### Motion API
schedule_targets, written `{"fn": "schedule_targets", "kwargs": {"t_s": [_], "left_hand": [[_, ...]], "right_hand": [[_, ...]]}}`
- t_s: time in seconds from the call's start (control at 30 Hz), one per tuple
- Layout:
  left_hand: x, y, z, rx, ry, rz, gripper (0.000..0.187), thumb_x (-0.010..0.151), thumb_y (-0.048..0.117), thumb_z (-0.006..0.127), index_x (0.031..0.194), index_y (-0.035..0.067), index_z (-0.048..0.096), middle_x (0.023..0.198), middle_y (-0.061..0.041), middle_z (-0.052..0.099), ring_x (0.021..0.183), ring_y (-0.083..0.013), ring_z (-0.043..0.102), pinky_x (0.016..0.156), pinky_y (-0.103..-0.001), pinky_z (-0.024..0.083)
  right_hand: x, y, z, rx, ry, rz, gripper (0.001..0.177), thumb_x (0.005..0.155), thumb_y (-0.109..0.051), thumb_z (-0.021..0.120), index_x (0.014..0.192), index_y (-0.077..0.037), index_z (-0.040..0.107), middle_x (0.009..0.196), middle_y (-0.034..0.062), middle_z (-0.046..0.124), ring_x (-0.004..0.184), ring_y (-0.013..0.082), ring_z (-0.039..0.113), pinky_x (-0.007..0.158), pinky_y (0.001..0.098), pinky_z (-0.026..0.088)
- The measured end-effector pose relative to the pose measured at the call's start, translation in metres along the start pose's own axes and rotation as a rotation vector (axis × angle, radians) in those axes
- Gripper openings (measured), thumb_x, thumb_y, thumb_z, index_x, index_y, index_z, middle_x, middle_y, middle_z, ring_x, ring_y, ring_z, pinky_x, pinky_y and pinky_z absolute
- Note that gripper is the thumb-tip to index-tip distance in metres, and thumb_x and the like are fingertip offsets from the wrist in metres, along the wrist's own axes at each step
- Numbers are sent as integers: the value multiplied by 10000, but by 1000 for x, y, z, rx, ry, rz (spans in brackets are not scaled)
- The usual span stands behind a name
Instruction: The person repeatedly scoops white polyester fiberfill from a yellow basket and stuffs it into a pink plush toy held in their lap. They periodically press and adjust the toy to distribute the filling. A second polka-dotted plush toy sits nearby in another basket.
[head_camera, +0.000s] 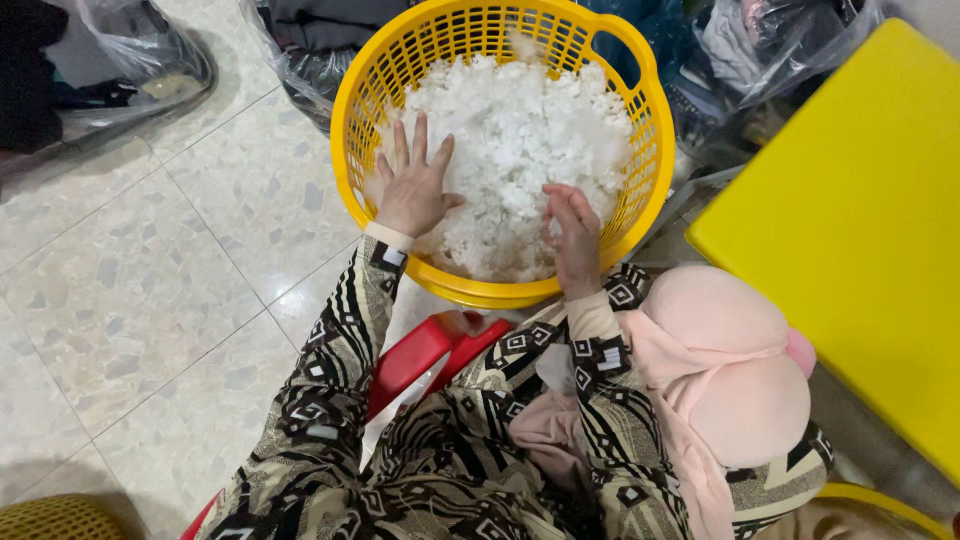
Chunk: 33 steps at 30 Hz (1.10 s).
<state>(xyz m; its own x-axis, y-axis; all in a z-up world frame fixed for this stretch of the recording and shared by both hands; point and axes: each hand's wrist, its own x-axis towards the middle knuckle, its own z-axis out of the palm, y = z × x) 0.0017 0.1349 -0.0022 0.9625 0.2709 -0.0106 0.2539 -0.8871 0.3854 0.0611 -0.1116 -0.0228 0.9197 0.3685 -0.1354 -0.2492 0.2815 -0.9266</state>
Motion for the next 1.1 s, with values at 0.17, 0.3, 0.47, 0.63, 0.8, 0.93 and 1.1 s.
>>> {"fn": "schedule_targets", "kwargs": {"t_s": [0.17, 0.3, 0.47, 0.63, 0.8, 0.93, 1.1], "left_hand": [[-14, -2, 23, -16, 132, -1, 1015, 753, 416, 890, 1591, 187, 366, 1720, -179, -11, 1552, -497, -57, 1103, -831, 157], [-17, 6, 13, 33, 170, -34, 1159, 706, 549, 877, 1625, 192, 269, 1699, -176, -15, 1538, -495, -64, 1099, -847, 114], [-21, 10, 4, 91, 196, -13, 1263, 695, 689, 831, 1650, 191, 171, 1697, -177, -24, 1534, -482, -86, 1097, -860, 57], [-17, 15, 4, 81, 206, 6, 1252, 728, 711, 808, 1656, 177, 160, 1703, -177, -26, 1539, -478, -90, 1097, -858, 51], [-26, 54, 6, -53, 213, 113, 1182, 749, 530, 886, 1645, 200, 189, 1700, -181, -19, 1548, -504, -34, 1092, -860, 92], [-73, 114, 35, -440, 232, 495, 902, 895, 213, 899, 1641, 179, 394, 1761, -179, 88, 1657, -432, 154, 1280, -745, 209], [-138, 162, 55, -856, -93, 972, 366, 890, 134, 872, 1151, 145, 615, 1660, -158, 296, 1550, -359, 307, 1297, -495, 345]], "right_hand": [[-10, -47, 25, -1031, 90, -819, 276, 1155, -137, 510, 1406, -112, 623, 1156, 111, 585, 1096, 249, 595, 969, 387, 512], [25, -65, 37, -1596, -48, -810, 825, 1016, -488, 673, 1637, -62, 336, 1604, 217, 323, 1479, 427, 269, 1155, 669, 223], [46, -52, 24, -1786, -137, -468, 1076, 888, -701, 639, 1689, -146, 182, 1739, 164, -4, 1587, 399, -65, 1142, 801, -28], [42, -56, 13, -1786, -123, -536, 1078, 905, -696, 662, 1701, -137, 198, 1750, 172, 41, 1596, 407, -22, 1148, 805, -5], [0, -87, 6, -1761, -103, -551, 987, 945, -584, 715, 1689, -141, 243, 1724, 206, 100, 1576, 433, 66, 1145, 790, 72], [-82, -121, -40, -1442, -78, -610, 786, 1049, -202, 779, 1655, -69, 296, 1676, 200, 273, 1543, 397, 292, 1228, 602, 320], [-201, -127, -73, -1168, 116, -501, 439, 1090, 76, 628, 1484, -29, 465, 1372, 169, 540, 1148, 251, 673, 895, 313, 611]]}}
